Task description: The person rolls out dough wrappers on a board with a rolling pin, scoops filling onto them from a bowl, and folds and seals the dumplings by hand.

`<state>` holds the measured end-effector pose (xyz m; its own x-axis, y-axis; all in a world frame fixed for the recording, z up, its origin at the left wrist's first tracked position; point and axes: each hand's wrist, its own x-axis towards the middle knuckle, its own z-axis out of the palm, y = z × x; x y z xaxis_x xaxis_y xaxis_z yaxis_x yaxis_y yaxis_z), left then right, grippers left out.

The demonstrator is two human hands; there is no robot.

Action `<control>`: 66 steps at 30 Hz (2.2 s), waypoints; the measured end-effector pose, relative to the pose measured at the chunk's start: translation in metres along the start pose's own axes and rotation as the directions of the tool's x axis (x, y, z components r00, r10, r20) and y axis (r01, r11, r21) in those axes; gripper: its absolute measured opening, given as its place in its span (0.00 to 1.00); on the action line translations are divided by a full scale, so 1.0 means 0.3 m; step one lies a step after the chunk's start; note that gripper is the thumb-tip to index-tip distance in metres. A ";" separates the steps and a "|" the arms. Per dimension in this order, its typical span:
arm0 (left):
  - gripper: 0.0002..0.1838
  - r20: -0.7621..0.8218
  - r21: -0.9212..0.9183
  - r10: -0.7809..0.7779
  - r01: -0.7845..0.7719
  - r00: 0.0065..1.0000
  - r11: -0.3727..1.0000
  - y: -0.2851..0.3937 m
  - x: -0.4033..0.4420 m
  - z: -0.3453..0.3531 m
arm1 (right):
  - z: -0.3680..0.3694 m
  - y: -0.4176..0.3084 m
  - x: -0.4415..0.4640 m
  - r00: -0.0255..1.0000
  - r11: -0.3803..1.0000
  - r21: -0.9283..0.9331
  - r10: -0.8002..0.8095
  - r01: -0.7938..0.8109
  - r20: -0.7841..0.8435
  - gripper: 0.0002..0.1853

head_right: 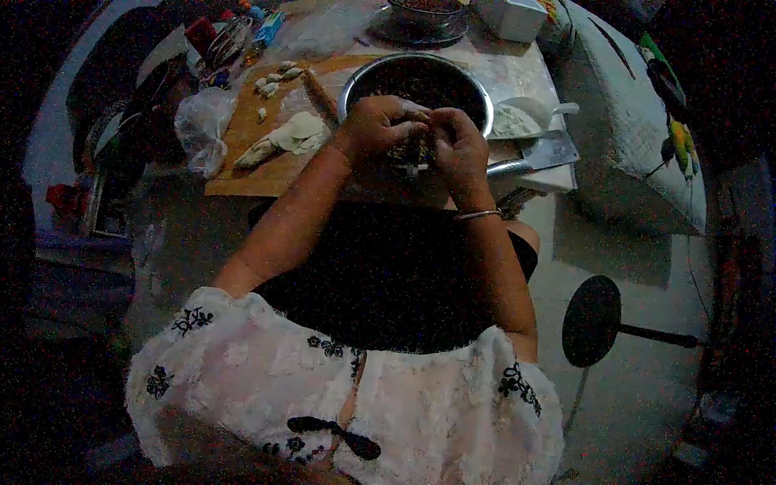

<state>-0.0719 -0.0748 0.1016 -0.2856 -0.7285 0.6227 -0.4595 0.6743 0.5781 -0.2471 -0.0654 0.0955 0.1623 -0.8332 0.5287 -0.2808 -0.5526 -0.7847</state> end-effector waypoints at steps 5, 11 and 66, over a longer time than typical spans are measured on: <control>0.10 0.140 0.074 -0.139 0.129 0.980 0.989 0.022 0.013 -0.025 | 0.001 0.031 -0.001 0.999 1.000 0.007 -0.004 0.004 0.034 0.07; 0.10 0.088 -0.042 -0.157 0.161 0.984 0.986 0.005 -0.004 -0.004 | 0.000 0.027 0.001 1.000 0.998 -0.069 -0.011 0.013 0.024 0.05; 0.23 -0.089 0.753 -0.719 0.518 0.690 0.404 -0.288 -0.272 -0.327 | -0.192 -0.051 -0.071 0.897 0.882 -0.310 -0.229 0.356 0.378 0.13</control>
<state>0.0737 -0.0617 0.0526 0.2081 -0.9762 0.0609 -0.9675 -0.1963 0.1593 -0.3006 -0.0381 0.1149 0.5675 -0.6285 0.5320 -0.4827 -0.7773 -0.4035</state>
